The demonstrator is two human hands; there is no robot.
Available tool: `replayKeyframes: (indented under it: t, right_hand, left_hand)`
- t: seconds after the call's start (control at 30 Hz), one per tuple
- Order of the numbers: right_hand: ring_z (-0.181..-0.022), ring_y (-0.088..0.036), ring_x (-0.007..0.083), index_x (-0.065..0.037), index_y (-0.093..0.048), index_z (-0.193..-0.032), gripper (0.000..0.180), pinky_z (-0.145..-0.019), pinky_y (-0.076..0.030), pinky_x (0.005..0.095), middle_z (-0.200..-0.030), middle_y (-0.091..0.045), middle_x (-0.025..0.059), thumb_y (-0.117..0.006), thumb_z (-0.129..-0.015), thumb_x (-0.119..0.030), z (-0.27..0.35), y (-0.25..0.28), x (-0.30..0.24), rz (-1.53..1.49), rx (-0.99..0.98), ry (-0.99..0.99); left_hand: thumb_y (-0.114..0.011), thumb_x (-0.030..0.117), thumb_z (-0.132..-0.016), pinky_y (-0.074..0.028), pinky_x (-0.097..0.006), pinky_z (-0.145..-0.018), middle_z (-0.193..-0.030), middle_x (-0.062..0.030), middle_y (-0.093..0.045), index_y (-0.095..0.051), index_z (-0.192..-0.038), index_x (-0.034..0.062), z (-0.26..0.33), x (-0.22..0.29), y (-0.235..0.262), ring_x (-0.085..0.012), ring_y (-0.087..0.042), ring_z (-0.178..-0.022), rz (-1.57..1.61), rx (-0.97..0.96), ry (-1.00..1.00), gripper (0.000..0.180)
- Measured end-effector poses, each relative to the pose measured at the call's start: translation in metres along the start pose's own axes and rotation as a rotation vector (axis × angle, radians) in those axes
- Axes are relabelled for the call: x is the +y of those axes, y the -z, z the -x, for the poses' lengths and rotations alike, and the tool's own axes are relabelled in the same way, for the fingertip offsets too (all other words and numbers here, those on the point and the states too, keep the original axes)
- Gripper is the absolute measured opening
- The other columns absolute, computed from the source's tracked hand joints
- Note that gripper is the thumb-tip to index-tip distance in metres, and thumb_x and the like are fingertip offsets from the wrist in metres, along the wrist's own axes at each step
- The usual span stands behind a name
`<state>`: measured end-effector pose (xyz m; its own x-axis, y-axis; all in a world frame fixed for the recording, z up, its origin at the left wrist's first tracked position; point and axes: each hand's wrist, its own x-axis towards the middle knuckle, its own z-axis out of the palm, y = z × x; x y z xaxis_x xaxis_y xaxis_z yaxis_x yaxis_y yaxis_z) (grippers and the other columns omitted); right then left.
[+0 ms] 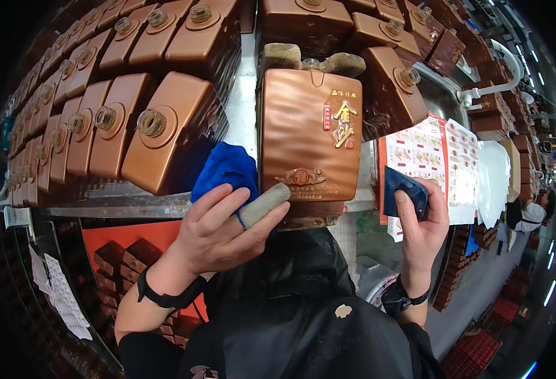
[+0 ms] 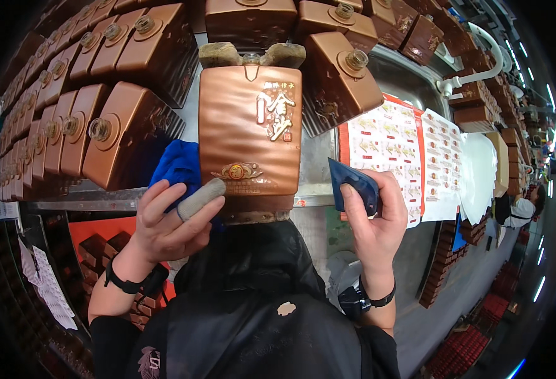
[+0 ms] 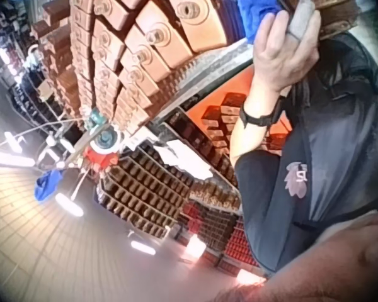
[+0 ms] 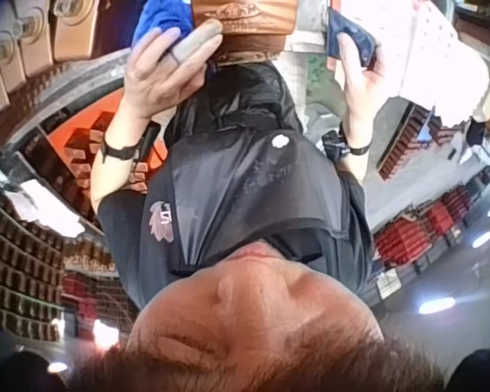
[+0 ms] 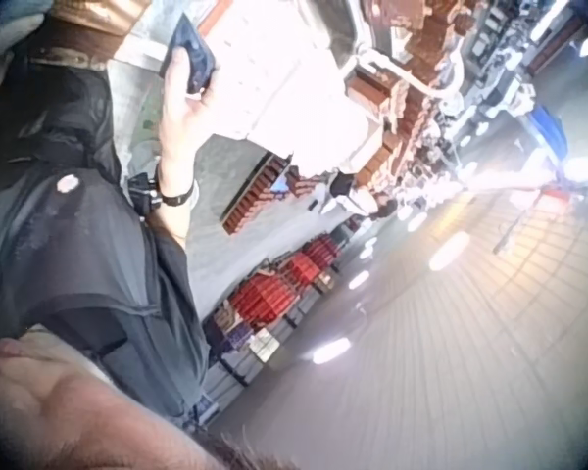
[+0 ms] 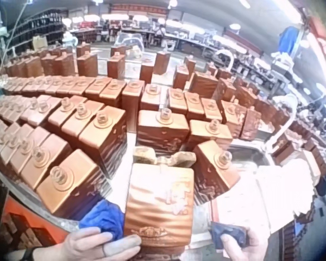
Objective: Applying decorative labels and security seals to ceramic/glass bottles on a production line.
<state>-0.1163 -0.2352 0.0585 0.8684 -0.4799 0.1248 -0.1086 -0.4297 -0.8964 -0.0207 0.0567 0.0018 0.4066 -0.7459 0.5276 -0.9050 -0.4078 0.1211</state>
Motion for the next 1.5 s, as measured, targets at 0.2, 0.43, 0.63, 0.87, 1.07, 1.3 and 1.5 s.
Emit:
replayKeyframes:
  t: [0.2,0.43,0.63,0.87,1.07,1.3,1.5]
  right_hand:
    - [-0.064,-0.053,0.0052,0.002,-0.065,-0.106,0.017,-0.058,-0.042,0.0185,-0.09,-0.058,0.0014,-0.072,-0.091,0.003,-0.008,-0.007,0.007,0.14,-0.077,0.198]
    - [-0.075,-0.053,0.0079,0.002,-0.066,-0.105,0.019,-0.068,-0.043,0.0213,-0.089,-0.058,0.0021,-0.074,-0.088,0.003,-0.002,-0.003,-0.001,0.004,0.012,-0.031]
    - [-0.066,-0.054,0.0063,0.002,-0.064,-0.106,0.017,-0.059,-0.042,0.0189,-0.089,-0.057,0.0016,-0.072,-0.09,0.004,-0.01,-0.009,0.007,0.123,-0.075,0.173]
    - [-0.073,-0.053,0.0074,0.001,-0.065,-0.106,0.019,-0.065,-0.041,0.0201,-0.087,-0.056,0.0019,-0.073,-0.089,0.003,-0.002,-0.001,-0.003,-0.013,-0.001,-0.01]
    - [-0.074,-0.054,0.0097,0.002,-0.065,-0.104,0.019,-0.067,-0.042,0.0222,-0.086,-0.057,0.0031,-0.074,-0.087,0.003,-0.005,-0.006,0.004,0.066,-0.03,0.087]
    - [-0.074,-0.053,0.0117,0.002,-0.066,-0.103,0.02,-0.068,-0.042,0.0237,-0.084,-0.058,0.0041,-0.075,-0.086,0.001,-0.002,-0.001,0.001,0.119,-0.003,0.15]
    - [-0.074,-0.052,0.011,0.002,-0.066,-0.104,0.02,-0.068,-0.042,0.0233,-0.084,-0.058,0.0036,-0.075,-0.086,0.001,0.002,0.0,0.007,0.09,0.011,0.106]
  left_hand:
    - [-0.07,0.025,-0.078,-0.044,-0.038,-0.108,-0.11,0.0054,-0.068,-0.07,-0.129,0.0264,-0.011,-0.005,-0.02,-0.0221,-0.047,-0.126,0.122,-0.009,-0.067,0.05]
    - [-0.066,0.023,-0.079,-0.044,-0.037,-0.109,-0.106,0.0078,-0.065,-0.068,-0.133,0.029,0.006,-0.013,-0.004,-0.02,-0.049,-0.125,0.001,0.02,-0.03,0.054]
    - [-0.067,0.028,-0.08,-0.046,-0.035,-0.107,-0.116,0.007,-0.066,-0.068,-0.132,0.0296,-0.012,-0.007,-0.018,-0.0187,-0.05,-0.126,0.09,-0.041,-0.092,0.052]
    - [-0.066,0.019,-0.082,-0.038,-0.038,-0.114,-0.124,0.0062,-0.069,-0.071,-0.126,0.0287,0.006,-0.008,-0.007,-0.0209,-0.046,-0.129,-0.1,0.06,-0.025,0.046]
    - [-0.062,0.025,-0.085,-0.043,-0.037,-0.108,-0.125,0.0029,-0.066,-0.069,-0.131,0.0235,-0.01,0.004,-0.015,-0.0198,-0.049,-0.128,-0.027,-0.001,-0.001,0.046]
    - [-0.062,0.024,-0.083,-0.038,-0.043,-0.115,-0.112,0.0028,-0.069,-0.074,-0.124,0.0229,-0.014,0.008,-0.014,-0.0231,-0.048,-0.126,-0.056,0.044,0.039,0.043]
    - [-0.061,0.025,-0.084,-0.043,-0.039,-0.109,-0.104,0.0007,-0.063,-0.073,-0.126,0.0225,-0.002,0.008,-0.008,-0.0197,-0.049,-0.124,-0.163,0.056,0.07,0.044]
